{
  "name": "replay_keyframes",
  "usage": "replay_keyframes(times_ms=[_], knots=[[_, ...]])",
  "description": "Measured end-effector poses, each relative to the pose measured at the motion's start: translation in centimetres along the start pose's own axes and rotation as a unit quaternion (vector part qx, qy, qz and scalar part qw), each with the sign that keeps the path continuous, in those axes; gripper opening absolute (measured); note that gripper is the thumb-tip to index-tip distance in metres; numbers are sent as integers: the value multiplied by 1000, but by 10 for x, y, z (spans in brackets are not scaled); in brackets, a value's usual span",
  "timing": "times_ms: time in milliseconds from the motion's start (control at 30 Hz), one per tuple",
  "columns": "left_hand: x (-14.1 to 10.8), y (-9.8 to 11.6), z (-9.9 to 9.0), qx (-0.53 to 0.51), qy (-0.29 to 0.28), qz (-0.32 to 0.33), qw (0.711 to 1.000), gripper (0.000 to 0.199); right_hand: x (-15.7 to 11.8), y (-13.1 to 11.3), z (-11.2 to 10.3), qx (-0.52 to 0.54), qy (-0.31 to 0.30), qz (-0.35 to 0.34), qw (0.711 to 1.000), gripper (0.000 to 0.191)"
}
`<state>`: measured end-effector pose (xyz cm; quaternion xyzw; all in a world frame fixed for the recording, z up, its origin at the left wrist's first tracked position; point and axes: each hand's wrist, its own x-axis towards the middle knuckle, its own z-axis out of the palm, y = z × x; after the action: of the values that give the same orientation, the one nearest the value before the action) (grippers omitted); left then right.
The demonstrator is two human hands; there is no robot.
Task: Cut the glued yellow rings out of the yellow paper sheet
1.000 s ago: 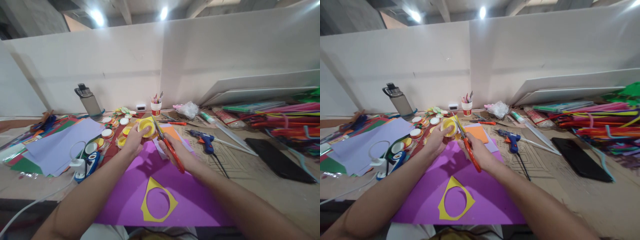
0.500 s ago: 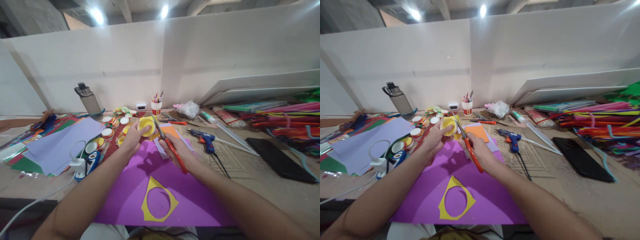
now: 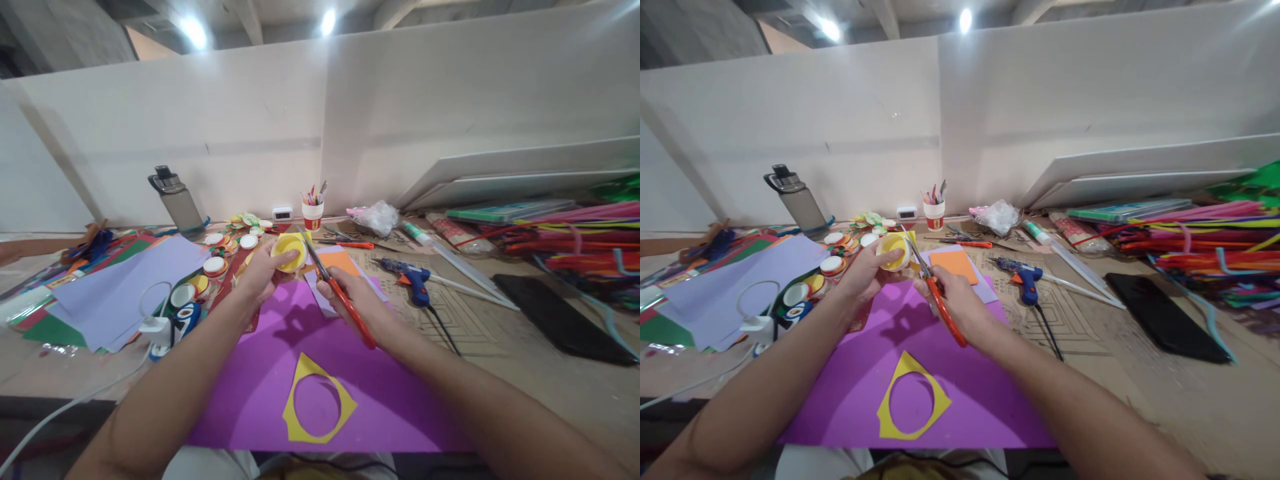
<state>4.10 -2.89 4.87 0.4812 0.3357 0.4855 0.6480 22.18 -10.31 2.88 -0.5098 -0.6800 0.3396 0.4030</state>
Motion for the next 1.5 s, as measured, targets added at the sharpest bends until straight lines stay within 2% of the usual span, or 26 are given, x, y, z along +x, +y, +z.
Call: replay_keyframes(times_ms=[100,200,267,367,600,733,933,1133,1500], knots=[[0,1,3,-25,34,2,999,40,0,1,1,-7,4,-4,1000,36],[0,-6,12,-115,107,11,988,29,-1,3,3,-17,18,-15,1000,35],[-2,-12,20,-185,135,11,973,22,-1,4,4,-24,19,-13,999,33],[-6,-21,29,-230,148,16,962,24,-1,6,5,-32,20,-17,999,30],[-7,-21,26,-175,142,9,974,34,-1,8,5,-22,-2,-18,1000,30],[-3,-17,22,-130,92,32,987,40,0,7,4,-4,-6,-20,1000,27],[-1,-17,19,-105,70,43,991,47,0,7,4,15,-12,-10,1000,27],[1,-20,17,-106,53,35,992,46,0,10,6,40,-12,-6,999,27],[-2,-13,16,-85,42,38,995,46,1,5,0,-1,-3,-19,1000,27]])
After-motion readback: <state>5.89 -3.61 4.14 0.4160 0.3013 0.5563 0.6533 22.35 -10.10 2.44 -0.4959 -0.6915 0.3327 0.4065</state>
